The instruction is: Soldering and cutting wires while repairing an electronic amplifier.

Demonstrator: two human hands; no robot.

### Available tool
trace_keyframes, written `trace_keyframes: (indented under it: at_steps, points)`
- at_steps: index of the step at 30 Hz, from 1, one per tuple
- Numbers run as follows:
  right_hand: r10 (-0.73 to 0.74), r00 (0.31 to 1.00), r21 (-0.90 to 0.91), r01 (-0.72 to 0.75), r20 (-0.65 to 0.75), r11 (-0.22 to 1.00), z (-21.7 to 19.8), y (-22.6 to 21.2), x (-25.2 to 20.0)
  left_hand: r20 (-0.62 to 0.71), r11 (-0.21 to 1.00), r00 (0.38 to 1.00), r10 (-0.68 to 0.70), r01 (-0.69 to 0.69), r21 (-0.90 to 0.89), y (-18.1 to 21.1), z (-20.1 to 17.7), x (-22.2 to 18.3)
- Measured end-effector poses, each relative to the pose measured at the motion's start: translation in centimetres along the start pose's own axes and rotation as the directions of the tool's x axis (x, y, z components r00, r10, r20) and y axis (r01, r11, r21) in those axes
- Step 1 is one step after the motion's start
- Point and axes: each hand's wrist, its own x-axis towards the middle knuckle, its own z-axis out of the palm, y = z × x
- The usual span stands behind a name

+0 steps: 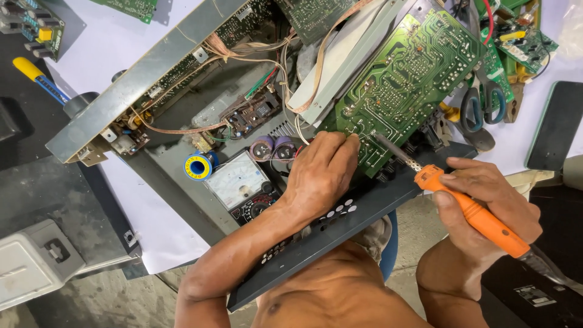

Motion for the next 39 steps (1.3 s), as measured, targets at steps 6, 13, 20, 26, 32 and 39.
trace_keyframes:
  at_steps: [6, 13, 20, 26, 32, 39]
  points:
    - [0.057, 0.997, 0.062, -0.053, -0.056, 0.997, 0.3, 0.4, -0.5, 0.009, 1.000, 1.000, -0.012, 0.012, 0.018, -0.2, 0.4, -0.2]
    - [0.064, 0.995, 0.047, -0.061, -0.074, 0.997, 0.4, 0.4, -0.5, 0.020, 0.999, 1.000, 0.005, -0.006, 0.040, -0.3, 0.4, -0.1]
    - [0.045, 0.998, 0.062, -0.043, -0.036, 0.997, 0.2, 0.8, -0.6, 0.011, 0.994, 0.999, 0.040, -0.041, 0.103, 0.0, -0.1, 0.9]
    - [0.058, 0.996, 0.065, -0.054, -0.072, 0.996, 0.4, 1.1, -0.8, 0.002, 0.989, 0.998, 0.058, -0.058, 0.137, 0.1, 0.0, 1.0]
    - [0.057, 0.997, 0.067, -0.053, -0.058, 0.996, 0.3, 1.0, -0.8, 0.001, 0.988, 0.998, 0.064, -0.064, 0.142, 0.1, 0.0, 1.0]
    - [0.051, 0.997, 0.060, -0.048, -0.053, 0.997, 0.2, 1.3, -0.9, -0.011, 0.981, 0.996, 0.087, -0.084, 0.174, 0.1, 0.0, 1.1]
